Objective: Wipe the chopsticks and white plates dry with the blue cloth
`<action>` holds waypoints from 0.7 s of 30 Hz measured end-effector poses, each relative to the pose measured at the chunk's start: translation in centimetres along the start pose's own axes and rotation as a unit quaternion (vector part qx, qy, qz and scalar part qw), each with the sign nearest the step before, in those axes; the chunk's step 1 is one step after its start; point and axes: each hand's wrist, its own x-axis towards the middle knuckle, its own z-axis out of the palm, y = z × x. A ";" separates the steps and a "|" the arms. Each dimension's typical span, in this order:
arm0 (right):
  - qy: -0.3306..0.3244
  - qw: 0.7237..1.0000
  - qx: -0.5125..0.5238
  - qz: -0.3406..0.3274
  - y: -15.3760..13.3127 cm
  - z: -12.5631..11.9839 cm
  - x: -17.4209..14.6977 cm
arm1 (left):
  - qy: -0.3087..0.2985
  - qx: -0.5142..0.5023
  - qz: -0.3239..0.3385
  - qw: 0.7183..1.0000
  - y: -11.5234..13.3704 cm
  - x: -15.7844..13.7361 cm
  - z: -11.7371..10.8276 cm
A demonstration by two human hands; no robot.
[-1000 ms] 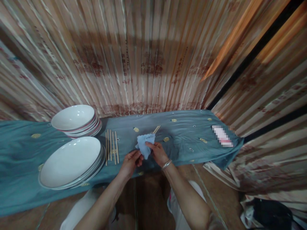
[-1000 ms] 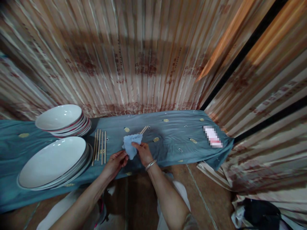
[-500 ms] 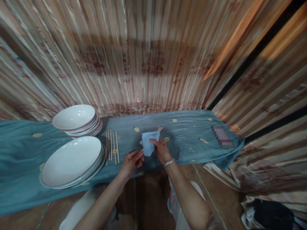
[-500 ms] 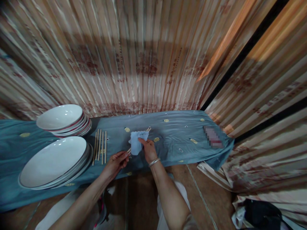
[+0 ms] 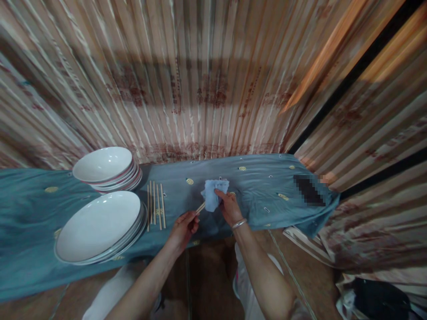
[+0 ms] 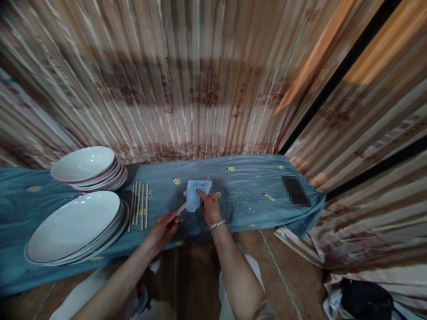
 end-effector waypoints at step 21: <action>-0.090 0.992 -0.069 0.049 2.6 1.1 -1.9 | 0.005 -0.030 0.041 0.999 0.0 0.5 0.2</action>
